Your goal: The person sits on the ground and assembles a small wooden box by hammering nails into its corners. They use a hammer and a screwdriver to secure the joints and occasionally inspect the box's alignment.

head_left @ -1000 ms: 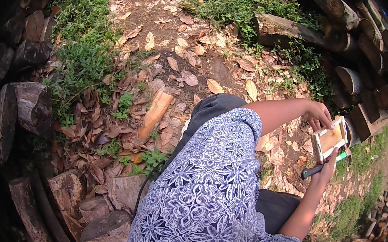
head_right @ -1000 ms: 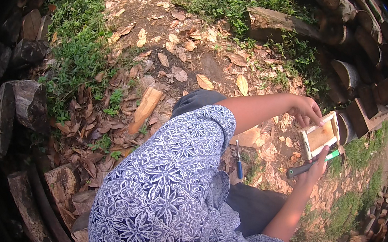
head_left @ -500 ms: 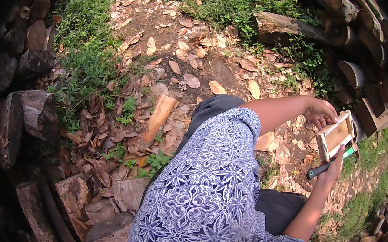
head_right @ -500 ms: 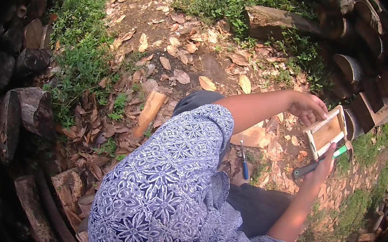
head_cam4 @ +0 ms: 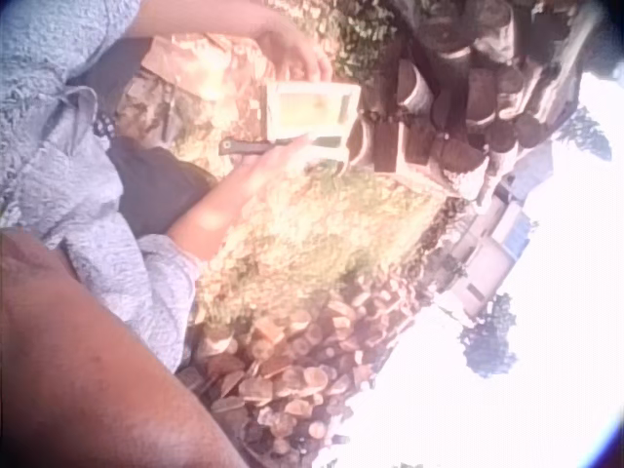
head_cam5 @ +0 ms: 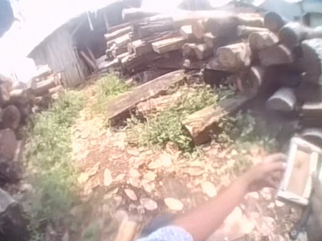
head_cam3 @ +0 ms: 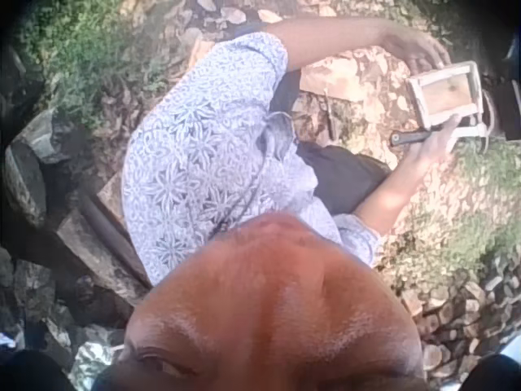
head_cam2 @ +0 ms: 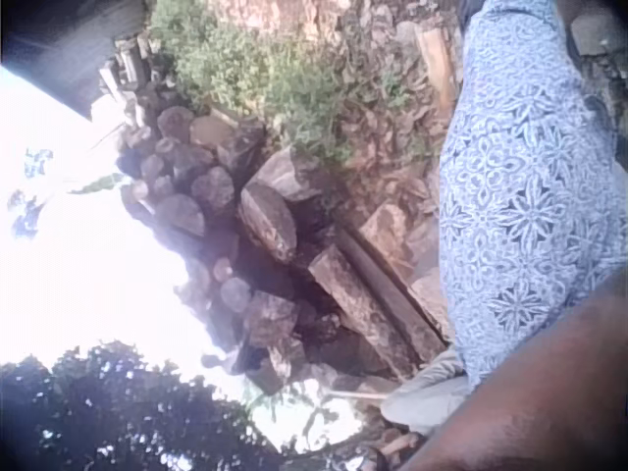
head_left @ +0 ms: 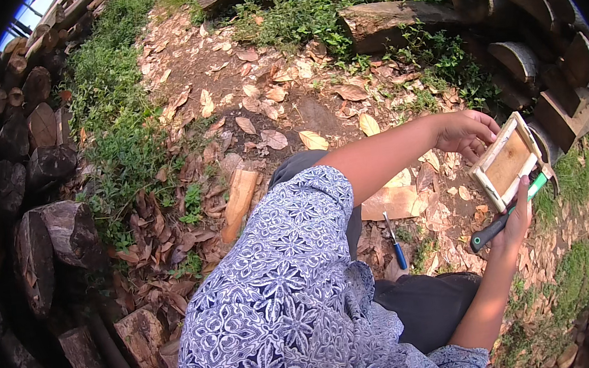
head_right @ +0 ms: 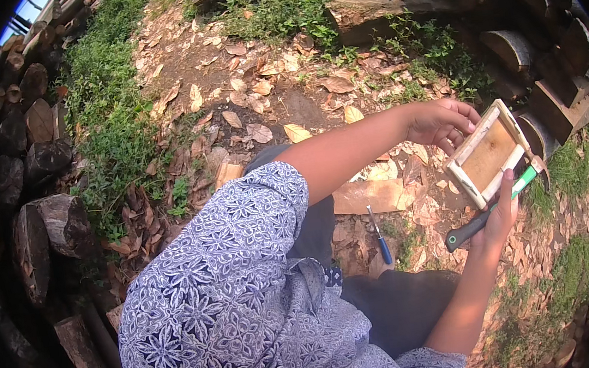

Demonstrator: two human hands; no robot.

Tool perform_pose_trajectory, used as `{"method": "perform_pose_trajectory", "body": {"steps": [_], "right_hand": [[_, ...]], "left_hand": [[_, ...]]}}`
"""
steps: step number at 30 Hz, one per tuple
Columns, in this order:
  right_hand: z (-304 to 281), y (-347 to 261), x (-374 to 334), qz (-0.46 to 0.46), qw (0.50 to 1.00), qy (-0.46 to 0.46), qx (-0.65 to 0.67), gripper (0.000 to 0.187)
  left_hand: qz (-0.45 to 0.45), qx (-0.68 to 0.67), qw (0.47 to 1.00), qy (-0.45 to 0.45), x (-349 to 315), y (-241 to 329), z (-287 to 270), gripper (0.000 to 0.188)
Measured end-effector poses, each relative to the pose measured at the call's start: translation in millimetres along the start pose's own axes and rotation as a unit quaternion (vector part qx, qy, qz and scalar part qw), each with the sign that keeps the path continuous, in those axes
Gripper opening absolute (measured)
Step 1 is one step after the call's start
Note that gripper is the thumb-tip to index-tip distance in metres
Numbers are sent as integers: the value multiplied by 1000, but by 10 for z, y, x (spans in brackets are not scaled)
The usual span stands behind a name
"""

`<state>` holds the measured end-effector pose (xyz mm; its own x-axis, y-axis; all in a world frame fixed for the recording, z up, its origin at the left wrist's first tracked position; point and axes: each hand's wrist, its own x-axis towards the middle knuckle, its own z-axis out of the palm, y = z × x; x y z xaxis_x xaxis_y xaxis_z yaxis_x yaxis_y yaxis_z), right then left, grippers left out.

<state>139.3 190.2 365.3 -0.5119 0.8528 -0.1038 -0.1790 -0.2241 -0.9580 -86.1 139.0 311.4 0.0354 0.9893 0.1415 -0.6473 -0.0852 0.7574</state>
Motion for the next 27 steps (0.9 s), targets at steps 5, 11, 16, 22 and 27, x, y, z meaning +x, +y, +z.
{"method": "perform_pose_trajectory", "body": {"steps": [5,11,16,22,27], "right_hand": [[-91,45,194,-38,999,3,-16,34],[-112,13,195,-57,998,5,-6,51],[-83,-66,111,-59,995,-42,-73,51],[-154,-96,191,-84,980,-76,-164,36],[-144,-75,117,-90,974,-136,-157,36]], "left_hand": [[14,124,988,92,-163,135,261,46],[48,73,990,111,-245,17,525,63],[39,155,969,189,-308,-15,815,52],[86,197,939,267,-367,158,891,45],[132,180,922,317,-566,215,762,47]]}}
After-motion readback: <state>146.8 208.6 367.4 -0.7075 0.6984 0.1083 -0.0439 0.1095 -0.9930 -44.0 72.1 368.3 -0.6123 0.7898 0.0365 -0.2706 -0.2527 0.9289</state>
